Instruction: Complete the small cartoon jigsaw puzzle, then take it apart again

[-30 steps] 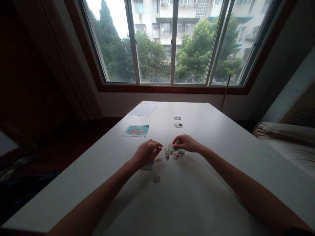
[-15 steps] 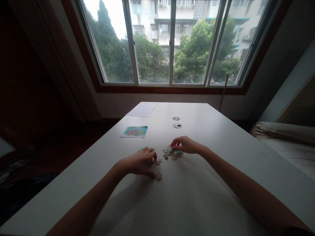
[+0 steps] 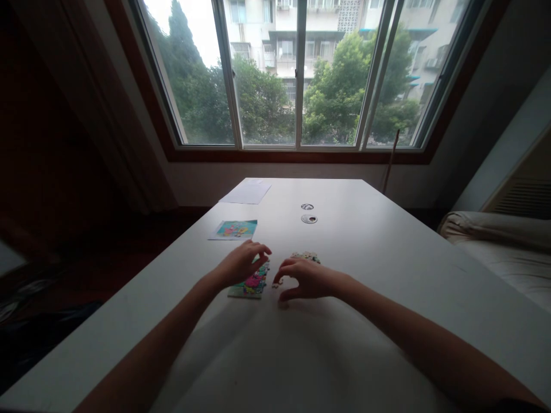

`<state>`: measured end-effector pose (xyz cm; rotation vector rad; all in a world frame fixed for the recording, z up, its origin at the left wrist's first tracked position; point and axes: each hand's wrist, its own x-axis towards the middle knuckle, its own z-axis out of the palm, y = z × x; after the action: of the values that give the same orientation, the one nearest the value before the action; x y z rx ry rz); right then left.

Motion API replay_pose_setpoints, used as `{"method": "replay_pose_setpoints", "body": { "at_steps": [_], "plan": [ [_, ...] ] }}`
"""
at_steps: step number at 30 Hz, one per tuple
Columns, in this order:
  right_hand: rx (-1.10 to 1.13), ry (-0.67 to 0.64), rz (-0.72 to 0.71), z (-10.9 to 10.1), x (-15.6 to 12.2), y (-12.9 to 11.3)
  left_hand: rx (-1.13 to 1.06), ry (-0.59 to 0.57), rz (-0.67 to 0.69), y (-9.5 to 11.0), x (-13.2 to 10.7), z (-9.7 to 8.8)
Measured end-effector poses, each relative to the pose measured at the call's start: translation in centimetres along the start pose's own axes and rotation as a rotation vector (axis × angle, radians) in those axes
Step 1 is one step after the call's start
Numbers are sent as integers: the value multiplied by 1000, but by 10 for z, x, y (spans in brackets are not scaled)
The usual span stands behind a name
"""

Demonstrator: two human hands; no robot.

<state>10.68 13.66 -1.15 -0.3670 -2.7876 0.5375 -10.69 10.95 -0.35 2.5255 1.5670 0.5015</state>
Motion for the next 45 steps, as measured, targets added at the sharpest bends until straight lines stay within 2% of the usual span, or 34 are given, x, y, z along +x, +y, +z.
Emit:
{"method": "replay_pose_setpoints", "body": {
  "at_steps": [2, 6, 8, 10, 13, 15, 21, 26, 34, 39, 45],
  "plan": [
    [5, 0, -59, 5, -1, -1, 30, -39, -44, -19, -4, -10],
    [3, -34, -111, 9, -4, 7, 9, -286, -125, -44, -14, -18],
    [-16, -24, -73, 8, -5, 16, 3, -371, -182, -48, -17, -18],
    [-50, 10, 9, 6, -6, 26, -1, -403, -216, -48, -18, -15],
    [-119, 68, 112, 5, -6, 39, -28, -411, -215, -43, -17, -10],
    [-161, 87, 133, 5, -5, 41, -49, -416, -199, -37, -15, -7],
    [-272, 128, 194, 11, 0, 19, -64, -367, -74, -11, -10, 3],
    [-305, 49, 232, 13, 2, 6, -72, -370, -15, 2, -9, 6],
    [-225, -29, 300, 8, 1, 5, -223, -402, 44, -3, -8, 3],
    [-120, -33, 320, 6, 2, 5, -300, -410, 27, -7, -8, 3],
    [0, -17, 300, 8, 2, 10, -259, -423, 16, -7, -7, 6]
  ]
}}
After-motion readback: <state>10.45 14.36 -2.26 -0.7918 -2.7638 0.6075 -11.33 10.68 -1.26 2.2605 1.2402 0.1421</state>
